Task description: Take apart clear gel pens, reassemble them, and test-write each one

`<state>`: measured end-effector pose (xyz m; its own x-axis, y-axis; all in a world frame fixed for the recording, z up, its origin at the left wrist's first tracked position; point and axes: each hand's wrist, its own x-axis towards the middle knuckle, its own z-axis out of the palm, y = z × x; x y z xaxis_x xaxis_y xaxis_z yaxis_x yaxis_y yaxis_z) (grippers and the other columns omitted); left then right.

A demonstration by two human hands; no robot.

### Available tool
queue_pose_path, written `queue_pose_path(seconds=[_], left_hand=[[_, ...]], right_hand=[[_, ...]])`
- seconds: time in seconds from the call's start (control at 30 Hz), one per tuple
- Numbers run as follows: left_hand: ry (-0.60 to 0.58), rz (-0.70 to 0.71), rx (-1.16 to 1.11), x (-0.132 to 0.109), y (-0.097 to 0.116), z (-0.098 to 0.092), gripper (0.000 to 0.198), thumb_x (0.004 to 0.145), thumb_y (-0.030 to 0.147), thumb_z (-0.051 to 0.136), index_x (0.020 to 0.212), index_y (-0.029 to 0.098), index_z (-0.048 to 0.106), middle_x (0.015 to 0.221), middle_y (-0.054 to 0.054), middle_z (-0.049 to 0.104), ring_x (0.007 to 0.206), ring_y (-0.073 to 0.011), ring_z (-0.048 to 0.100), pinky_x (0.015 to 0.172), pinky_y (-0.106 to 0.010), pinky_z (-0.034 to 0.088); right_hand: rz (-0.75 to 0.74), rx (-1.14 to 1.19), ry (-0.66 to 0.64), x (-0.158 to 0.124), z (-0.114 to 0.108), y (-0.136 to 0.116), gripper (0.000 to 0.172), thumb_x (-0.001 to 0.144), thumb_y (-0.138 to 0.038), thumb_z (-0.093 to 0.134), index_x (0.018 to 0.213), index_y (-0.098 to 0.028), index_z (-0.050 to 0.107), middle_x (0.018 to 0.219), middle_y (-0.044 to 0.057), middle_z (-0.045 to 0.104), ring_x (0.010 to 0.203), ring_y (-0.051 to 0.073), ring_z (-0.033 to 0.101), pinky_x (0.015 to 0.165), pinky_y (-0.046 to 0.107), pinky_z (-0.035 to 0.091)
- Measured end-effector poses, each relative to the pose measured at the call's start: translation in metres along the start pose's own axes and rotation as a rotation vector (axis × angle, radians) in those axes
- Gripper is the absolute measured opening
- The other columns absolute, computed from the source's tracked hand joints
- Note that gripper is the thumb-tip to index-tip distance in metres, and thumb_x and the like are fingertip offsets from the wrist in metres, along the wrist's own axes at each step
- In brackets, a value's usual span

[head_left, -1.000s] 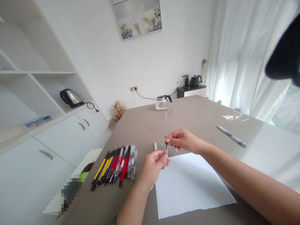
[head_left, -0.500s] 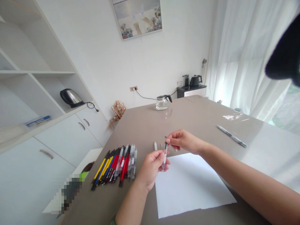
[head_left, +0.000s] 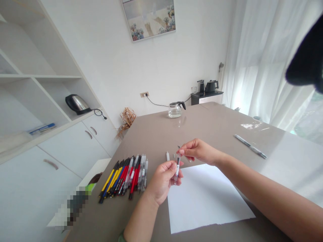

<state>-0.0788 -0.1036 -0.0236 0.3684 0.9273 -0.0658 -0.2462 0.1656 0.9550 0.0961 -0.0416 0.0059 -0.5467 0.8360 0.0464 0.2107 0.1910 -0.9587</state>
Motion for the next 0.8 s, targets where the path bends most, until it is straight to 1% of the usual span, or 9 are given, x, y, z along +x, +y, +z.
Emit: queue_pose_path(seconds=[0.13, 0.3, 0.4, 0.47, 0.53, 0.63, 0.73, 0.8], left_hand=[[0.003, 0.001, -0.003, -0.001, 0.001, 0.000, 0.027, 0.078, 0.035, 0.046, 0.091, 0.013, 0.054, 0.065, -0.001, 0.052, 0.052, -0.0081, 0.047, 0.054, -0.023, 0.033], [0.041, -0.010, -0.023, -0.001, 0.002, 0.001, 0.028, 0.075, 0.038, 0.050, 0.090, 0.015, 0.054, 0.066, -0.002, 0.055, 0.054, -0.0093, 0.050, 0.056, -0.024, 0.036], [0.056, -0.007, -0.053, -0.001, 0.003, 0.000, 0.025, 0.074, 0.036, 0.052, 0.088, 0.016, 0.053, 0.067, -0.003, 0.058, 0.055, -0.0106, 0.053, 0.058, -0.025, 0.037], [0.059, 0.021, -0.099, -0.002, 0.006, -0.002, 0.021, 0.073, 0.034, 0.053, 0.085, 0.016, 0.052, 0.066, -0.003, 0.059, 0.056, -0.0109, 0.053, 0.058, -0.025, 0.037], [0.064, 0.085, -0.157, -0.005, 0.011, -0.004, 0.018, 0.073, 0.033, 0.054, 0.082, 0.018, 0.051, 0.064, -0.001, 0.058, 0.054, -0.0101, 0.052, 0.056, -0.024, 0.037], [0.096, 0.235, -0.189, -0.010, 0.021, -0.007, 0.017, 0.071, 0.034, 0.056, 0.080, 0.021, 0.050, 0.064, 0.001, 0.057, 0.054, -0.0098, 0.051, 0.054, -0.023, 0.036], [0.165, 0.369, -0.043, -0.012, 0.027, -0.010, 0.015, 0.070, 0.031, 0.058, 0.078, 0.021, 0.051, 0.068, 0.001, 0.059, 0.060, -0.0117, 0.055, 0.059, -0.026, 0.039], [0.229, 0.422, 0.081, -0.011, 0.027, -0.011, 0.014, 0.070, 0.028, 0.058, 0.079, 0.019, 0.052, 0.070, 0.000, 0.060, 0.063, -0.0123, 0.056, 0.064, -0.027, 0.040]], right_hand=[[0.011, -0.005, 0.012, 0.000, 0.001, 0.000, 0.035, 0.067, -0.044, 0.054, 0.078, -0.013, 0.065, 0.057, 0.000, 0.052, 0.047, 0.006, 0.037, 0.046, 0.021, 0.033], [0.024, -0.002, 0.016, 0.001, 0.001, 0.001, 0.034, 0.068, -0.043, 0.053, 0.077, -0.012, 0.064, 0.054, 0.000, 0.050, 0.046, 0.006, 0.038, 0.045, 0.020, 0.033], [0.023, 0.001, 0.025, 0.001, 0.001, 0.000, 0.034, 0.068, -0.044, 0.052, 0.076, -0.012, 0.064, 0.056, 0.000, 0.051, 0.046, 0.006, 0.039, 0.046, 0.020, 0.033], [0.021, 0.016, 0.034, 0.001, 0.001, -0.001, 0.033, 0.068, -0.043, 0.053, 0.074, -0.013, 0.063, 0.059, 0.001, 0.053, 0.047, 0.006, 0.040, 0.046, 0.020, 0.034], [0.017, 0.040, 0.044, 0.002, 0.001, -0.001, 0.032, 0.068, -0.043, 0.053, 0.073, -0.013, 0.063, 0.063, 0.002, 0.056, 0.048, 0.006, 0.041, 0.046, 0.020, 0.035], [0.007, 0.077, 0.059, 0.004, 0.002, 0.000, 0.031, 0.068, -0.042, 0.053, 0.073, -0.013, 0.063, 0.069, 0.003, 0.059, 0.048, 0.006, 0.042, 0.046, 0.021, 0.035], [0.013, 0.082, 0.062, 0.006, 0.002, 0.004, 0.031, 0.067, -0.042, 0.054, 0.073, -0.013, 0.062, 0.071, 0.004, 0.060, 0.048, 0.006, 0.042, 0.046, 0.021, 0.035], [0.026, 0.071, 0.065, 0.007, 0.002, 0.007, 0.031, 0.067, -0.043, 0.054, 0.073, -0.013, 0.062, 0.072, 0.004, 0.060, 0.048, 0.006, 0.042, 0.046, 0.021, 0.035]])
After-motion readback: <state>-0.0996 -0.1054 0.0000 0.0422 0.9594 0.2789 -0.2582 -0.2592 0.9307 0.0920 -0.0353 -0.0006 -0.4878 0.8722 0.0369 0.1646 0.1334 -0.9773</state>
